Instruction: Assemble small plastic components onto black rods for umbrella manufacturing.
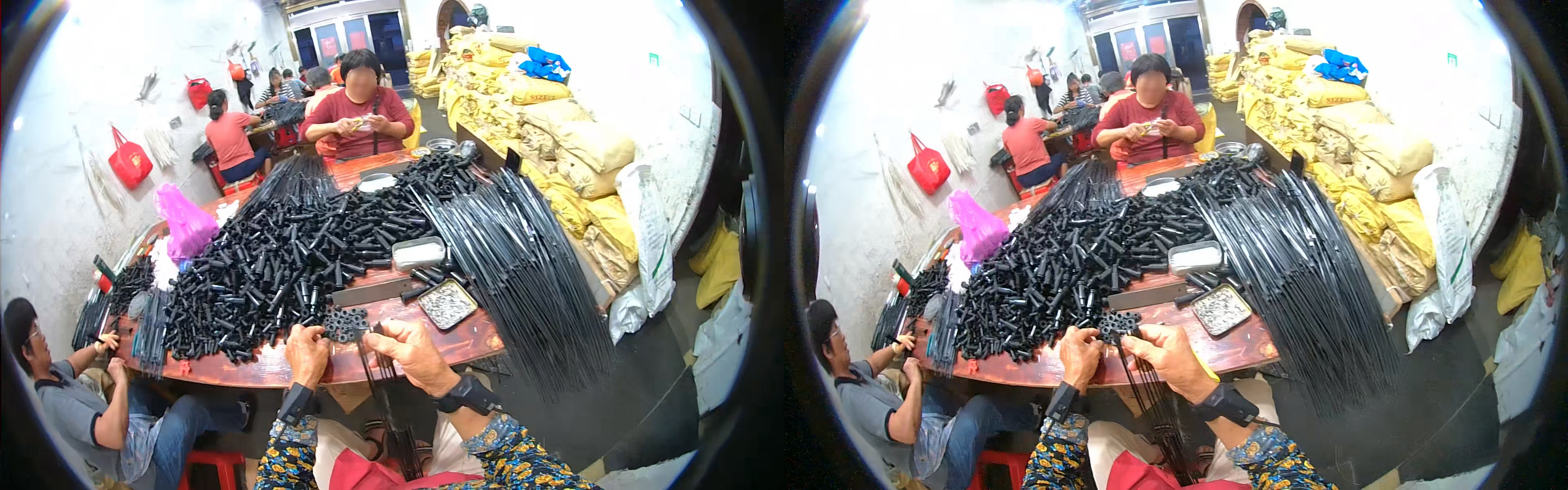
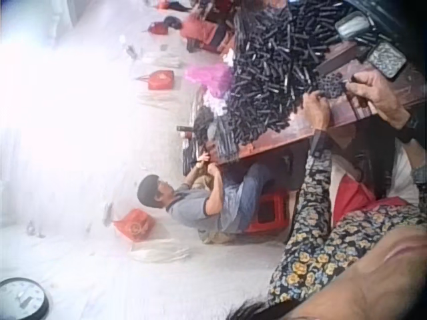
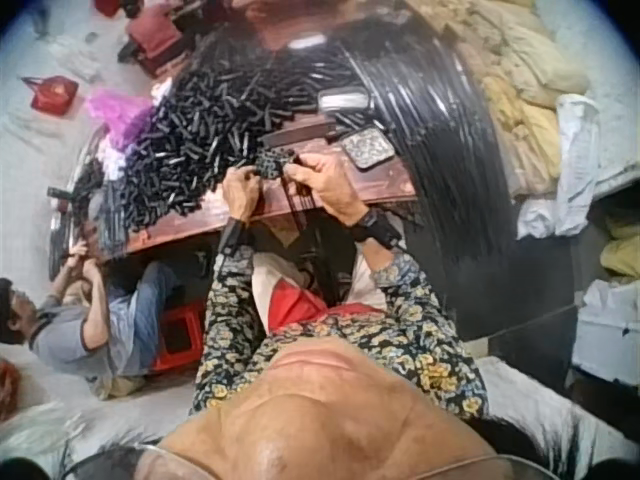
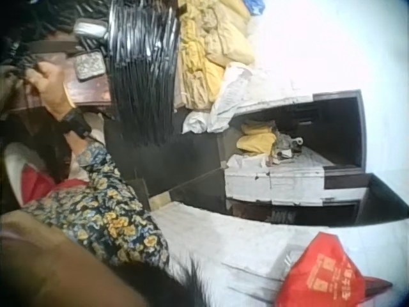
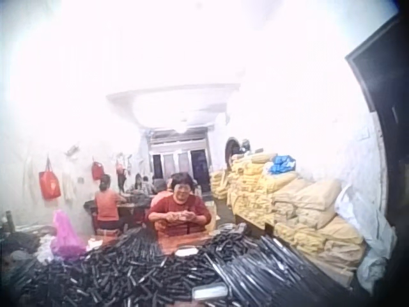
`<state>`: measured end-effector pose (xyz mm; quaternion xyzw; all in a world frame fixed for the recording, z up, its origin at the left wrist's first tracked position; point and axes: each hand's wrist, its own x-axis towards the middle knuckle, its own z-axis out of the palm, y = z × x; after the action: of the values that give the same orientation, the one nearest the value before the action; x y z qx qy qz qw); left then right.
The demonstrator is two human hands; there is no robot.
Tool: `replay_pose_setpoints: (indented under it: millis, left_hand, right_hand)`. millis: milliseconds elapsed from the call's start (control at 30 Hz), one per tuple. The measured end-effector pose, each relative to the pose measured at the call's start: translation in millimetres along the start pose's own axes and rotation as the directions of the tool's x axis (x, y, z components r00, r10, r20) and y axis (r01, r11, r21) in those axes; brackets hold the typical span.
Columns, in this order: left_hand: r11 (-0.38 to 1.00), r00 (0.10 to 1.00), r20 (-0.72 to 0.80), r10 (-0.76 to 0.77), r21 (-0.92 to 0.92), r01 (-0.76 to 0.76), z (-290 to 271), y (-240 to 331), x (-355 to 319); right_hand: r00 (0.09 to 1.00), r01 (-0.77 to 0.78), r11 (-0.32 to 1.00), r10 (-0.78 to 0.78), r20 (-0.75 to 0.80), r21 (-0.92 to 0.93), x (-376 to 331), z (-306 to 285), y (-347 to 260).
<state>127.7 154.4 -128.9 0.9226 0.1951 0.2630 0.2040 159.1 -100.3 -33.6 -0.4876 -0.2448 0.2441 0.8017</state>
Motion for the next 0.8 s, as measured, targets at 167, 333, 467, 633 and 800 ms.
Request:
replay_pose_setpoints:
  millis: [167, 333, 467, 633, 800]
  left_hand:
    - [1.0, 1.0, -0.027, 0.016, -0.02, -0.016, 1, 6, -2]
    - [0.997, 0.989, -0.135, 0.063, -0.024, -0.067, -6, 3, 1]
    - [0.812, 0.975, -0.108, -0.192, -0.575, 0.097, -31, -2, 1]
    - [-0.064, 0.911, 0.315, -0.267, -0.949, 0.309, -102, 33, -10]
    - [-0.136, 0.953, 0.279, -0.114, -0.955, 0.263, -127, 70, -15]
  right_hand:
    - [1.0, 0.005, 1.0, -0.005, 0.008, 0.013, -6, 5, -5]
    - [0.999, 0.012, 1.0, -0.012, 0.042, -0.016, -8, 15, -7]
    - [1.0, -0.006, 1.0, 0.006, 0.02, -0.021, -16, 22, -14]
    - [0.999, -0.007, 0.998, 0.009, 0.046, -0.062, -21, 31, -15]
    - [0.996, 0.071, 0.996, -0.068, 0.059, -0.047, -30, 42, -17]
